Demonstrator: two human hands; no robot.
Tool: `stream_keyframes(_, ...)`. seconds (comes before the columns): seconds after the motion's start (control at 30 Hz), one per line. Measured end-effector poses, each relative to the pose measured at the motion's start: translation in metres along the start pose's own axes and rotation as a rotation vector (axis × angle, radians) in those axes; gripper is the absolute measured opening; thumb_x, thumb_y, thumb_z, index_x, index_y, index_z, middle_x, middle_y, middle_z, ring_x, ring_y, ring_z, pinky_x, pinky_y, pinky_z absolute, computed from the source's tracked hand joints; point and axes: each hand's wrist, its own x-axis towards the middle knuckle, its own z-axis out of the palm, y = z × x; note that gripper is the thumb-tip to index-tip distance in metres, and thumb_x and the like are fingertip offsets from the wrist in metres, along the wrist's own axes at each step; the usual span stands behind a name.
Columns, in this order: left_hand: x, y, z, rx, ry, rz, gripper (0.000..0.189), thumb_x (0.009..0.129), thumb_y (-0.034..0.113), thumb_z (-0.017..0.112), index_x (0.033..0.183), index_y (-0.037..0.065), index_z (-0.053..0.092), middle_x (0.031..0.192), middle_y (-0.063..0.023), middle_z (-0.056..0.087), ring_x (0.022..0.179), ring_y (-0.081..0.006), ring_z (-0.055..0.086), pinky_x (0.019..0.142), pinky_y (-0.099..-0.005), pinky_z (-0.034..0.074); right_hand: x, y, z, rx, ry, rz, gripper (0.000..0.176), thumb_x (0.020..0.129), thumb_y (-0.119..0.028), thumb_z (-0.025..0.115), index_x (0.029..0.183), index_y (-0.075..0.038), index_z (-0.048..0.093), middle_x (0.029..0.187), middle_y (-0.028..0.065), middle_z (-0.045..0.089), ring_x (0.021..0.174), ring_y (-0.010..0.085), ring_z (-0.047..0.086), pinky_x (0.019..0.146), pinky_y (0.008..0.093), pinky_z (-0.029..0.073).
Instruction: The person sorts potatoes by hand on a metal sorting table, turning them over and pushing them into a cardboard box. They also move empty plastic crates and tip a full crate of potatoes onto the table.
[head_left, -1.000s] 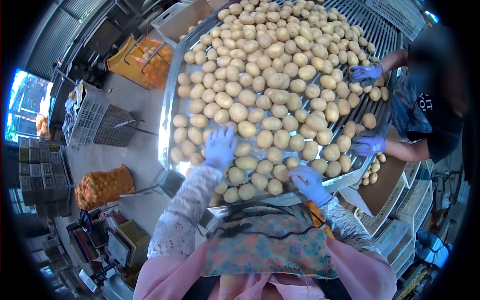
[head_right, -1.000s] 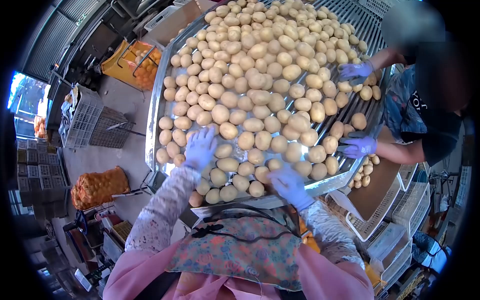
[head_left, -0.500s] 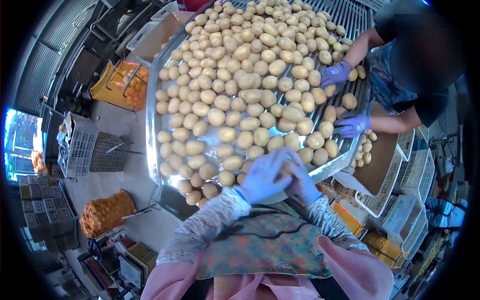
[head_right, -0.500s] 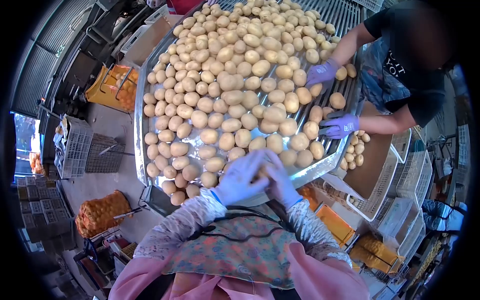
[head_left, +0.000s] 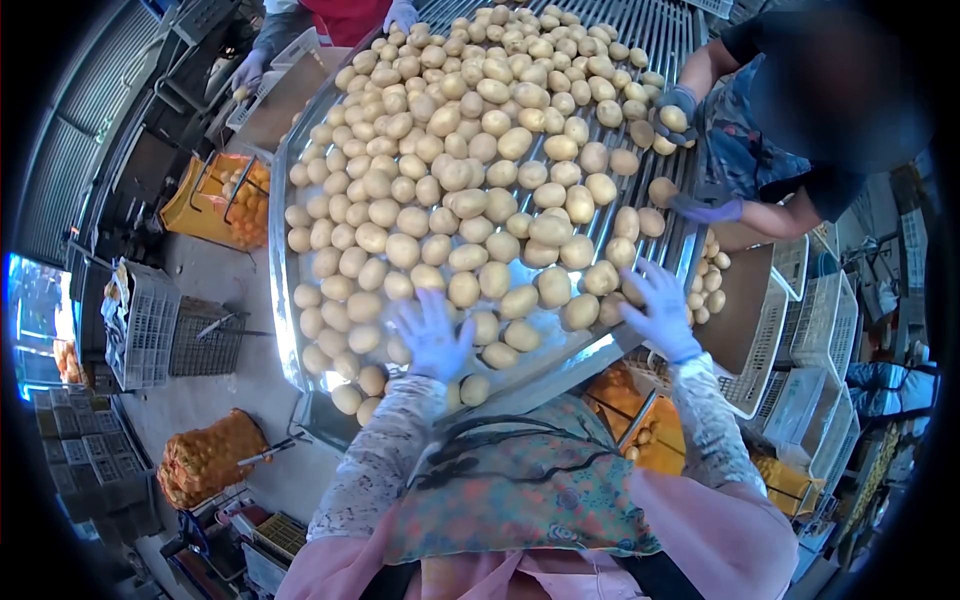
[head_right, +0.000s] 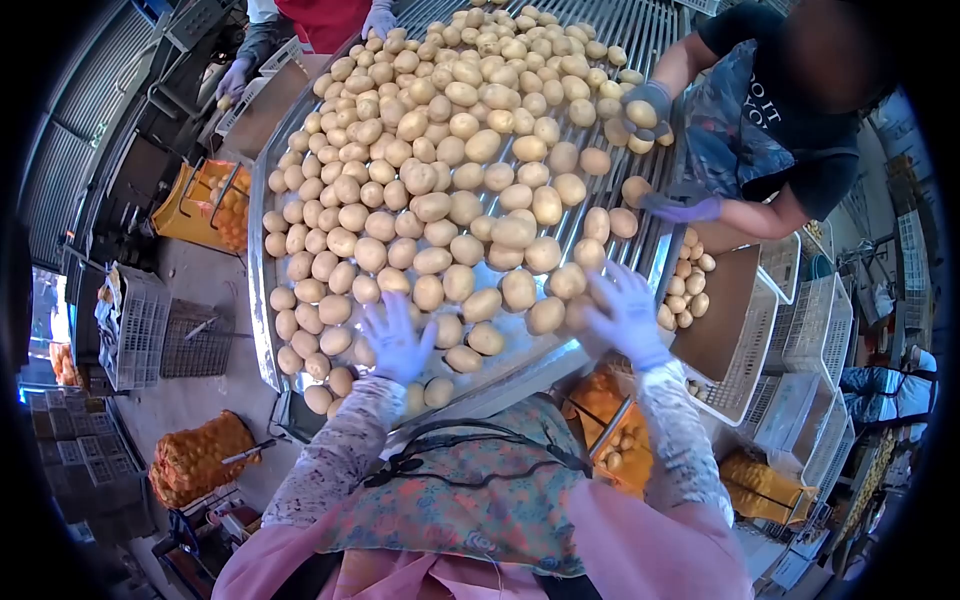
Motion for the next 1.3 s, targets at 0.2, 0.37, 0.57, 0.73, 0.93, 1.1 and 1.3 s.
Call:
stream_keyframes(0.2,-0.062,-0.026,-0.07,-0.063,-0.478,0.515,0.072,0.093,0.05,0.063,0.154,0.013,0.046,0.159,-0.0146,0.042,0.147,-0.0452,0.035,0.119,-0.0662,0.023,0.018,-0.078,0.064,0.107,-0.205,-0.198,0.08,0.074,-0.06,0.076,0.145,-0.029,0.058,0.158,0.0185,0.041,0.143,0.0515,0.036,0.119,0.0632,0.024)
stream_keyframes(0.37,-0.038,-0.066,-0.06,0.025,-0.279,0.298,0.066,0.096,0.041,0.059,0.153,0.01,0.047,0.158,-0.0148,0.044,0.147,-0.0429,0.037,0.119,-0.0652,0.022,0.039,-0.172,0.101,0.151,-0.193,-0.384,0.069,0.076,-0.062,0.074,0.137,-0.031,0.064,0.161,0.0156,0.037,0.143,0.0487,0.037,0.117,0.063,0.027)
stream_keyframes(0.57,-0.024,-0.008,-0.03,0.208,-0.212,0.155,0.067,0.097,0.045,0.057,0.152,0.009,0.046,0.159,-0.0158,0.043,0.147,-0.041,0.038,0.121,-0.0612,0.021,0.09,-0.15,0.092,0.626,-0.446,-0.382,0.027,0.09,-0.04,0.068,0.109,-0.021,0.075,0.133,0.0053,0.061,0.12,0.0366,0.058,0.098,0.0534,0.047)
stream_keyframes(0.73,-0.028,-0.075,-0.068,0.031,-0.449,0.362,0.076,0.093,0.051,0.061,0.148,0.0,0.048,0.156,-0.0215,0.045,0.145,-0.041,0.041,0.121,-0.0615,0.02,0.151,-0.083,0.054,0.258,0.188,-0.109,0.046,0.088,-0.034,0.071,0.13,-0.017,0.066,0.129,0.0189,0.059,0.119,0.0381,0.055,0.1,0.0495,0.047)
stream_keyframes(0.93,-0.026,0.0,-0.014,0.008,-0.083,0.065,0.084,0.094,0.053,0.062,0.149,-0.007,0.042,0.156,-0.0325,0.038,0.147,-0.0466,0.034,0.12,-0.0651,0.019,0.108,-0.121,0.102,0.449,-0.075,-0.139,0.04,0.084,-0.033,0.073,0.123,-0.023,0.069,0.124,0.0121,0.061,0.115,0.0345,0.058,0.099,0.0488,0.048)
stream_keyframes(1.1,-0.03,0.006,-0.048,-0.198,-0.381,0.271,0.092,0.093,0.055,0.063,0.155,-0.007,0.033,0.159,-0.0282,0.037,0.15,-0.047,0.029,0.121,-0.0663,0.017,0.078,-0.11,0.061,0.395,-0.231,-0.434,0.038,0.081,-0.032,0.079,0.117,-0.02,0.071,0.122,0.0096,0.065,0.111,0.034,0.063,0.095,0.0457,0.052)
stream_keyframes(1.3,-0.047,-0.071,-0.055,0.015,-0.313,0.008,0.081,0.093,0.05,0.063,0.151,-0.002,0.042,0.15,-0.0259,0.047,0.142,-0.0494,0.038,0.117,-0.0687,0.021,0.087,-0.031,0.049,0.29,-0.17,-0.187,0.018,0.083,-0.027,0.074,0.095,-0.017,0.066,0.095,0.0058,0.065,0.091,0.0303,0.063,0.079,0.0451,0.048)
